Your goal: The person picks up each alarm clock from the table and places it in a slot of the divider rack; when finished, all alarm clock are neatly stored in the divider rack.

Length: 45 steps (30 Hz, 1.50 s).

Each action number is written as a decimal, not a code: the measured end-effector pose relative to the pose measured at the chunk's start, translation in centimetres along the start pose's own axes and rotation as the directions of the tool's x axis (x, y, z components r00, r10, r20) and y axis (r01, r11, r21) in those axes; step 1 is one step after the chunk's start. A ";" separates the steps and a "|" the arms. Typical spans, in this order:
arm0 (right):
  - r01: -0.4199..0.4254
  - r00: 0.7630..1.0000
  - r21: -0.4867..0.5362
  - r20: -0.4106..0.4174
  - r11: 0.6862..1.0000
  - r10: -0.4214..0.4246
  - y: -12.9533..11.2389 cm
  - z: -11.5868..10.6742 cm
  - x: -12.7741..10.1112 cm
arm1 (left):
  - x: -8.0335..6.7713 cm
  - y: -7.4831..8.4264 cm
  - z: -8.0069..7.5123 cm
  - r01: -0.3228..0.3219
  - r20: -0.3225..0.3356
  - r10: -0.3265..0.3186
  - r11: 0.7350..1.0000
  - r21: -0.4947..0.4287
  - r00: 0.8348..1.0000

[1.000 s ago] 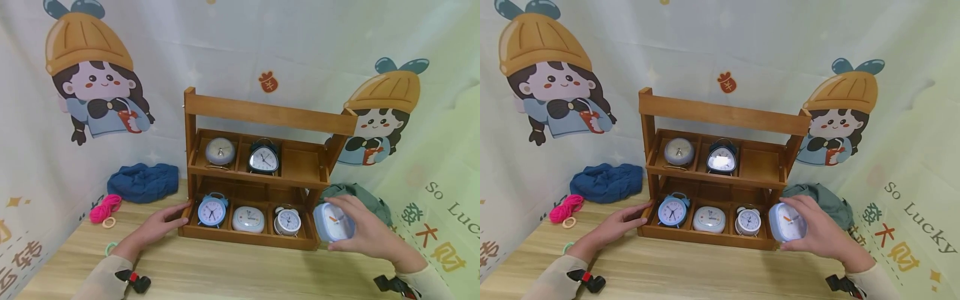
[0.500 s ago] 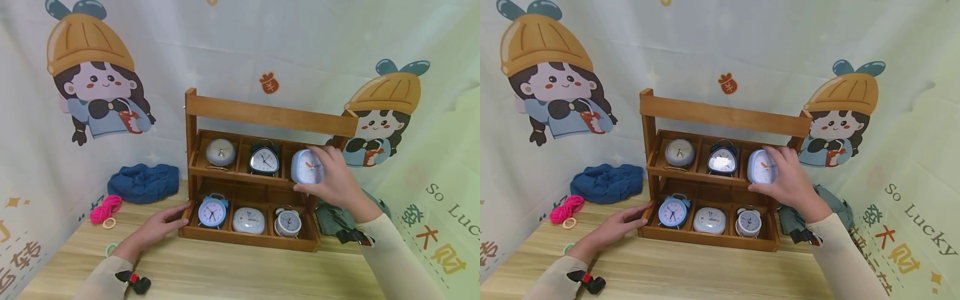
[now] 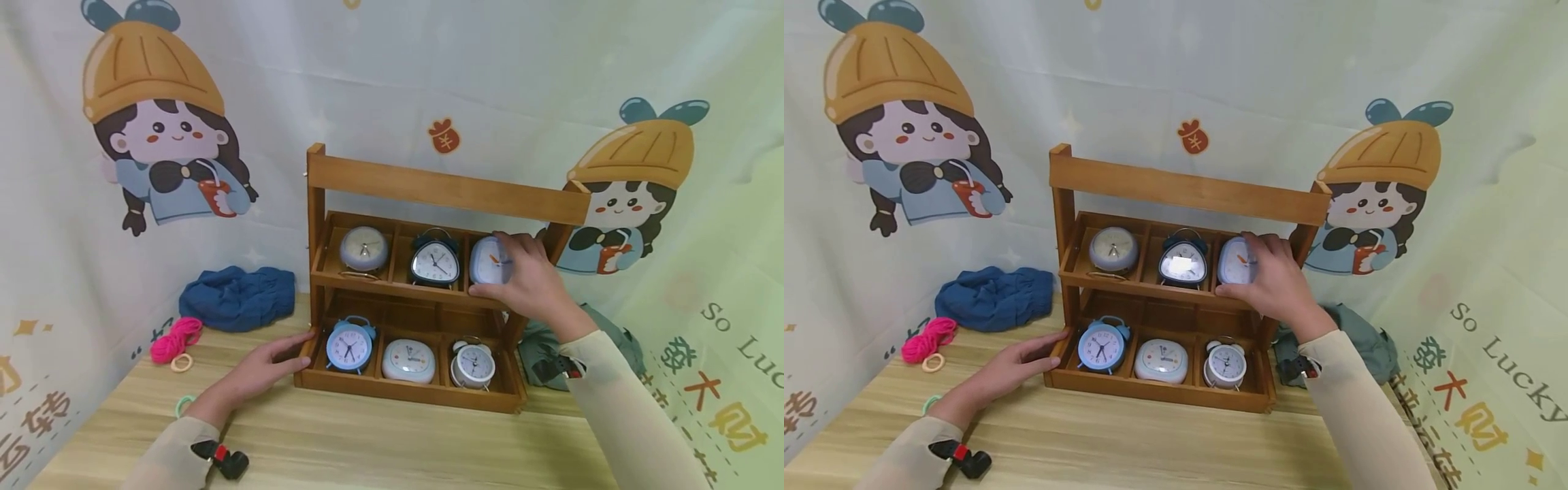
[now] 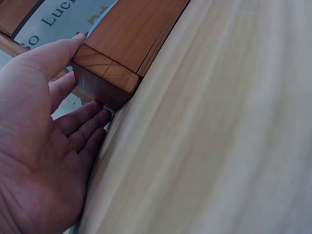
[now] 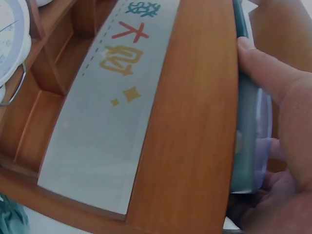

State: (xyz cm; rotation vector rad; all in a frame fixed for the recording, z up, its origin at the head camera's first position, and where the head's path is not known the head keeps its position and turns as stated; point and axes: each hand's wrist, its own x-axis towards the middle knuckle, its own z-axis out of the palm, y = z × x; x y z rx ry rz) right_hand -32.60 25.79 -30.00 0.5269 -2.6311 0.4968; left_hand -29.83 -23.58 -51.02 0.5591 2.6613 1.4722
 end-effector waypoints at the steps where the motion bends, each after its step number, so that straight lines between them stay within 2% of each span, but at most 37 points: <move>1: -0.014 1.000 0.011 0.024 1.000 0.014 0.0 0.0 0.1 | 0.0 0.0 0.0 0.001 -0.003 -0.001 1.000 -0.002 1.000; 7: -0.054 0.991 0.038 0.124 0.998 0.049 0.1 0.0 0.8 | 0.3 -0.3 -0.1 0.012 -0.006 -0.012 1.000 -0.003 1.000; 12: -0.021 0.991 0.036 0.136 0.999 0.016 0.3 0.3 1.0 | 0.3 -0.3 -0.1 0.010 -0.004 -0.010 1.000 0.000 1.000; 17: -0.034 0.991 0.029 0.128 0.999 0.030 0.3 0.5 0.6 | 0.4 -0.1 -0.1 -0.002 -0.004 0.002 1.000 -0.008 1.000; 21: -0.029 0.996 0.000 0.085 1.000 0.029 0.2 1.1 -0.3 | 0.4 0.1 0.0 0.004 -0.010 -0.004 1.000 -0.017 1.000; 28: 0.025 0.998 -0.041 -0.053 0.999 -0.027 0.2 2.4 -2.4 | 0.5 0.1 0.1 -0.007 -0.012 0.007 1.000 0.000 1.000; 32: 0.035 0.992 -0.050 -0.123 0.998 -0.041 0.2 3.1 -3.7 | 0.5 0.1 0.1 -0.010 -0.008 0.010 1.000 0.001 1.000; 38: 0.073 0.980 -0.109 -0.175 0.991 -0.091 -0.1 4.0 -6.1 | 0.5 0.3 0.0 -0.006 -0.011 0.006 1.000 0.005 1.000; 45: 0.136 0.952 -0.161 -0.254 0.978 -0.174 0.7 4.9 -9.0 | 0.5 0.1 0.0 -0.007 -0.005 0.007 1.000 0.006 1.000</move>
